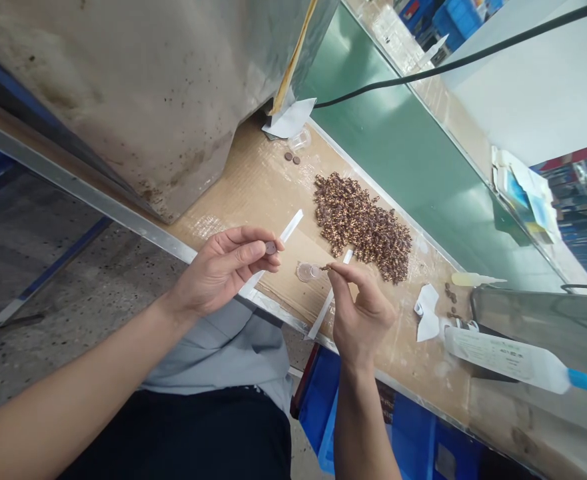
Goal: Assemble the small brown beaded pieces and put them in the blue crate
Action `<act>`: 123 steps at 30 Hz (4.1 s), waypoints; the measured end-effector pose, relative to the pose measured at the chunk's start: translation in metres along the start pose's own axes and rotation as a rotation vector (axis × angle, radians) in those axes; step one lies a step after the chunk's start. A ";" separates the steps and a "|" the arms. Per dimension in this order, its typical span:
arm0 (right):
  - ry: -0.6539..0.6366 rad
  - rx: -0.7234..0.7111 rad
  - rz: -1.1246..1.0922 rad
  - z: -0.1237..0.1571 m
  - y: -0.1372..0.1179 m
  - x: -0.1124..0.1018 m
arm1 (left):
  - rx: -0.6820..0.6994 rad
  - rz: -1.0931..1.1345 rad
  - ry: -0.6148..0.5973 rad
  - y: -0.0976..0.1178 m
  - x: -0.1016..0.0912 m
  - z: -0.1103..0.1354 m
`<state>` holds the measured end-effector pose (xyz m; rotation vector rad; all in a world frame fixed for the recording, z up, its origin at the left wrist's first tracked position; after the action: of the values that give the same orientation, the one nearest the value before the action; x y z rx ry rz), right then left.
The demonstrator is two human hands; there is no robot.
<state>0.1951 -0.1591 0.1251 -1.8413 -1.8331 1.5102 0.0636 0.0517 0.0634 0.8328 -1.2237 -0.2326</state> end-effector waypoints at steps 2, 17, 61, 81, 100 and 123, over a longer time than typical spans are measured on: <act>-0.007 0.004 0.000 0.001 0.001 0.000 | -0.001 0.007 0.004 0.000 0.000 0.000; -0.016 0.020 -0.016 0.004 0.006 0.000 | 0.008 0.017 -0.005 0.001 0.002 0.000; 0.058 0.052 -0.086 0.018 0.005 -0.009 | 0.007 -0.015 0.009 0.000 0.002 0.001; 0.077 0.178 -0.492 0.008 -0.060 -0.002 | -0.311 0.090 -0.034 -0.029 0.048 0.030; 0.097 0.305 -0.625 0.015 -0.057 0.005 | -0.258 0.053 -0.007 -0.028 0.060 0.030; 0.077 0.060 -0.402 0.019 -0.062 -0.003 | -0.285 0.006 0.102 -0.026 0.060 0.038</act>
<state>0.1405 -0.1565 0.1604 -1.3743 -1.9479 1.3130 0.0583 -0.0178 0.0933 0.5860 -1.0675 -0.3466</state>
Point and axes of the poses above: each hand's wrist, its own z-axis away from the middle knuckle, its own x-axis out of the palm, y = z × x, the point moved 5 cm from there along -z, towards the middle knuckle, and after that the axes turned 7 degrees about -z, right-handed, at the moved point
